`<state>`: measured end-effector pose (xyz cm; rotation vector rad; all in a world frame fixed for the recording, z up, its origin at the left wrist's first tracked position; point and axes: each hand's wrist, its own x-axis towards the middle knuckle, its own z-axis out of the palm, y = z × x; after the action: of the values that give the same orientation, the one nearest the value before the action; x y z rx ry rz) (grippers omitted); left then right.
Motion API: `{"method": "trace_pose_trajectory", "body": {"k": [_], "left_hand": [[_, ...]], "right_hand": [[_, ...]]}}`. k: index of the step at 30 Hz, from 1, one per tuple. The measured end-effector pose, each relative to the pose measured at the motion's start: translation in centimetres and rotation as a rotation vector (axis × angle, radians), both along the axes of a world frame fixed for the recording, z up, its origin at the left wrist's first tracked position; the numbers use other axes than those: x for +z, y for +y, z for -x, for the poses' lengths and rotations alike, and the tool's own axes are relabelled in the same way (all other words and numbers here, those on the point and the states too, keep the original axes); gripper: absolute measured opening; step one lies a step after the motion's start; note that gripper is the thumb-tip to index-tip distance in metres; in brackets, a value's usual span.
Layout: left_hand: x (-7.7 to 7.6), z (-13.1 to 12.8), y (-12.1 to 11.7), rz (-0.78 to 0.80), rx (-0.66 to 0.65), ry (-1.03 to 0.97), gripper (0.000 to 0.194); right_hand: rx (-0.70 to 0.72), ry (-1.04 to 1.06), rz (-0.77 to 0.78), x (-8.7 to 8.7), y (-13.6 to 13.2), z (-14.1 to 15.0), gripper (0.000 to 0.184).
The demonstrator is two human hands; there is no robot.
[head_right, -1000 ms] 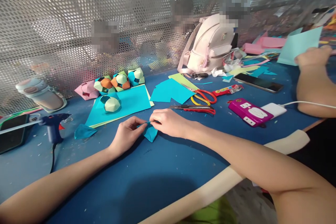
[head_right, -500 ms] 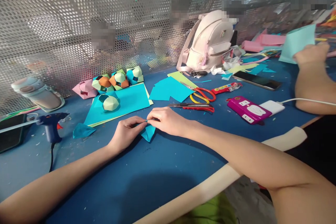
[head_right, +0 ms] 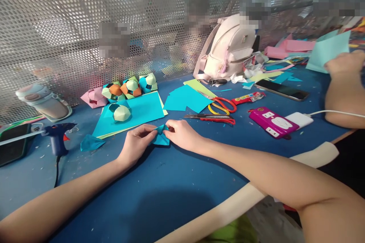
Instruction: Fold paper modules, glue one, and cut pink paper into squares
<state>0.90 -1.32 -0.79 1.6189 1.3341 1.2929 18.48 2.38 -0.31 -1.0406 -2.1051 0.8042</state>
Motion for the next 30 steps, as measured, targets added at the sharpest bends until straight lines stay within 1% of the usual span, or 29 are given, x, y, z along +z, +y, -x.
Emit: {"method": "trace_pose_trajectory", "body": {"k": [2, 5, 11, 17, 19, 25, 30], "left_hand": [[0.02, -0.11, -0.08, 0.017, -0.024, -0.012, 0.015], [-0.04, -0.21, -0.12, 0.049, -0.024, 0.0, 0.014], [-0.09, -0.36, -0.15, 0.103, -0.02, 0.087, 0.014], [0.5, -0.36, -0.55, 0.049, -0.161, 0.168, 0.031], [0.67, -0.35, -0.65, 0.017, -0.181, 0.198, 0.033], [0.72, -0.42, -0.73, -0.031, -0.111, 0.29, 0.031], [0.64, -0.37, -0.75, -0.045, -0.08, 0.282, 0.027]], "right_hand": [[-0.008, 0.018, -0.009, -0.03, 0.11, 0.02, 0.022], [0.0, 0.032, -0.007, 0.12, 0.16, -0.03, 0.023], [0.003, -0.006, -0.014, 0.23, 0.2, -0.21, 0.023], [0.012, -0.037, -0.03, 0.19, 0.43, -0.37, 0.023], [0.012, -0.042, -0.035, 0.24, 0.42, -0.39, 0.023], [0.04, -0.063, -0.063, 0.57, -0.03, -0.37, 0.027], [0.064, -0.071, -0.071, 0.76, -0.35, -0.38, 0.028]]}}
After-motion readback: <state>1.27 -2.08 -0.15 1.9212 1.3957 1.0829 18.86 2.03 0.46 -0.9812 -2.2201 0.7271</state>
